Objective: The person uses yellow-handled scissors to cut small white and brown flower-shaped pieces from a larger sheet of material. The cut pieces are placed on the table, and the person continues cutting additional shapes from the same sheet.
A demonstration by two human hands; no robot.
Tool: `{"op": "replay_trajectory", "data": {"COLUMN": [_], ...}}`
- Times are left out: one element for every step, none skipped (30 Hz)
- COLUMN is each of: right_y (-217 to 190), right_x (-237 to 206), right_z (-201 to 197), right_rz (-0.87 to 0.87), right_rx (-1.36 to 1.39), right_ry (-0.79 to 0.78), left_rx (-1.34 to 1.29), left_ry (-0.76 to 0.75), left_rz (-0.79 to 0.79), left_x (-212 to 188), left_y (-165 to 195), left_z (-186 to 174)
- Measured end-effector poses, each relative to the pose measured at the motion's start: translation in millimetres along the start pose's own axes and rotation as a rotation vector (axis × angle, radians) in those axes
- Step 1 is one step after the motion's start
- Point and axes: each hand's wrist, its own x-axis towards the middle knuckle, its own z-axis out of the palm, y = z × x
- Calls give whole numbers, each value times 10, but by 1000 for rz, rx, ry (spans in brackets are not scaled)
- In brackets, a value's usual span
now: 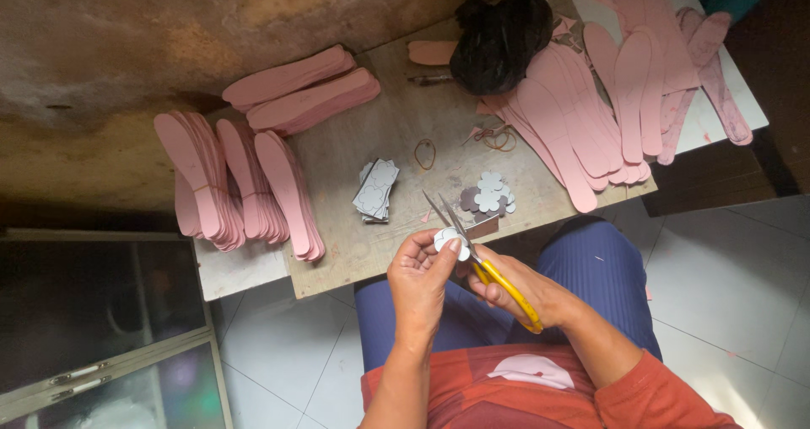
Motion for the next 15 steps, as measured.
{"op": "replay_trajectory", "data": {"right_y": [11, 24, 35, 47, 57, 64, 68, 72, 71, 70, 69, 66, 64, 61, 59], "right_x": [-4, -9, -11, -13, -18, -24, -30, -33, -38, -44, -47, -46, -46, -45, -49], "right_z": [1, 10, 18, 16, 14, 18, 15, 9, 2, 0, -4, -7, -5, 0, -2], "right_rz": [16, 32, 47, 47, 49, 51, 55, 59, 64, 71, 78, 84, 85, 86, 87], "right_rx": [19, 39, 57, 62, 68, 74, 73, 72, 71, 68, 64, 59, 70, 80, 91], "right_ry": [6, 12, 18, 19, 20, 20, 21, 22, 22, 23, 24, 24, 26, 28, 32], "left_rx": [-2, -4, -7, -4, -1, 3, 5, 8, 9, 7, 5, 2, 11, 20, 29], "left_ry": [0, 1, 0, 0, 0, 1, 0, -2, -3, 0, 2, 5, 9, 13, 16], "left_rz": [3, 6, 9, 6, 1, -4, 4, 13, 21, 23, 26, 30, 30, 29, 28], "left_x": [1, 5, 10, 16, 19, 15, 15, 21, 22, 18, 20, 21, 22, 22, 25], "left_y": [-3, -5, -4, -2, 1, 6, 11, 18, 24, 28, 31, 34, 36, 37, 32], "left_z": [5, 7, 9, 9, 5, -3, -9, -16, -20, -26, -29, -33, -39, -45, -47]}}
